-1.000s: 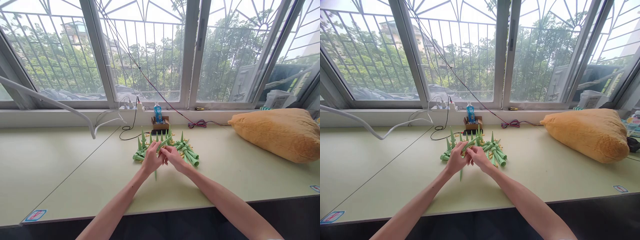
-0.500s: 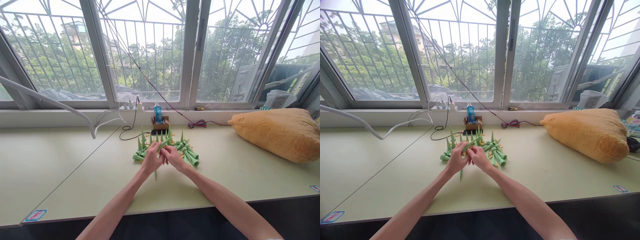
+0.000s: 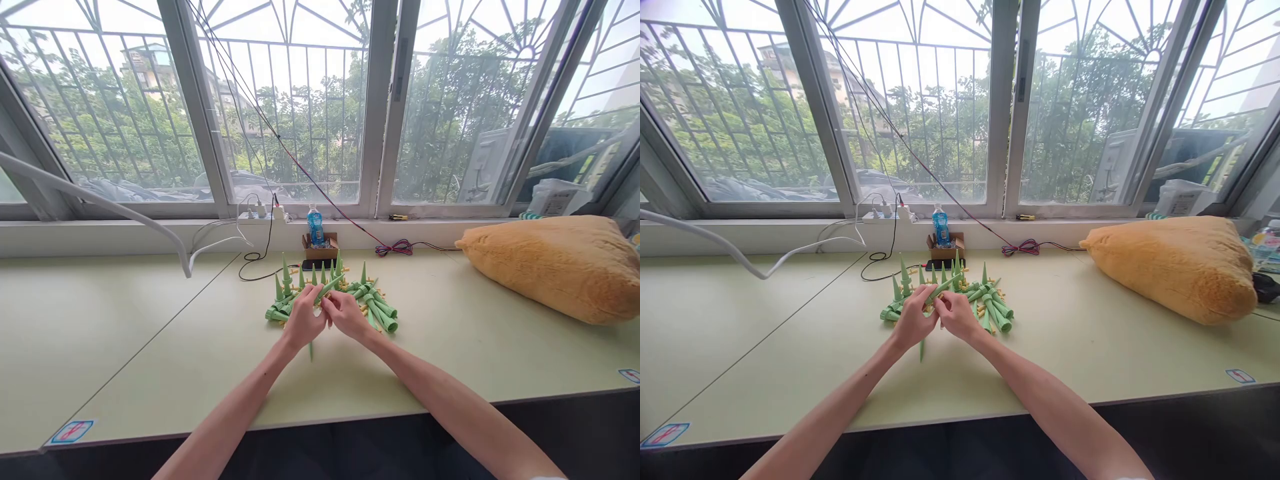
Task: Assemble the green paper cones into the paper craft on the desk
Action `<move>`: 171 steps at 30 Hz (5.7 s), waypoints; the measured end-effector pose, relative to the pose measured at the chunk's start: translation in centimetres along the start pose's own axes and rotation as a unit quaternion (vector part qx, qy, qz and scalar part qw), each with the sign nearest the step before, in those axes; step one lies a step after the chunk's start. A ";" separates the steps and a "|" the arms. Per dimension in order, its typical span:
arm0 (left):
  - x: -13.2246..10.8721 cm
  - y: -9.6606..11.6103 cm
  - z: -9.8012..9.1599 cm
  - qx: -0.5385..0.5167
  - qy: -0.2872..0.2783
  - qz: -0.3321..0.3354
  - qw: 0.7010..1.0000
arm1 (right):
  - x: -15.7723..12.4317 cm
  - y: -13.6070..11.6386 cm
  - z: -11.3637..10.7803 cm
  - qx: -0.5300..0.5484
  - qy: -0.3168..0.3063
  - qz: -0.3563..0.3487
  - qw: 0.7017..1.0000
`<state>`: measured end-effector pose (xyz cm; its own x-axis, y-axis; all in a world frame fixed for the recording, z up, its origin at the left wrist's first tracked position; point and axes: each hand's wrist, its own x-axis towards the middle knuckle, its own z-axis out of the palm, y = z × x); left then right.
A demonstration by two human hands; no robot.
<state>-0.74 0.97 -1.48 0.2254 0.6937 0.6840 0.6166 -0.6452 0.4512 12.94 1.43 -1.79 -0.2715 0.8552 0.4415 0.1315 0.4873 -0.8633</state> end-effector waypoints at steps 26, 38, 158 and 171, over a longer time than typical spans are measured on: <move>-0.1 0.2 -0.1 0.007 -0.002 -0.010 1.000 | 0.2 -0.2 -0.3 0.223 -0.055 0.124 0.965; 0.1 0.3 -0.1 0.003 -0.003 -0.020 1.000 | 0.2 0.2 0.1 0.171 -0.047 0.094 0.980; 0.0 0.5 -0.4 0.009 -0.008 -0.018 1.000 | 0.0 -0.1 -0.3 0.008 -0.035 -0.004 0.999; 0.1 0.6 -0.5 0.008 -0.013 -0.013 1.000 | 0.1 0.1 -0.3 0.001 -0.033 -0.011 0.999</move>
<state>-0.71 0.45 -0.86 0.2295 0.7180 0.6571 0.6341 -0.6225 0.4587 13.23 1.64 -1.76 -0.3373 0.8309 0.4426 0.1233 0.5051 -0.8542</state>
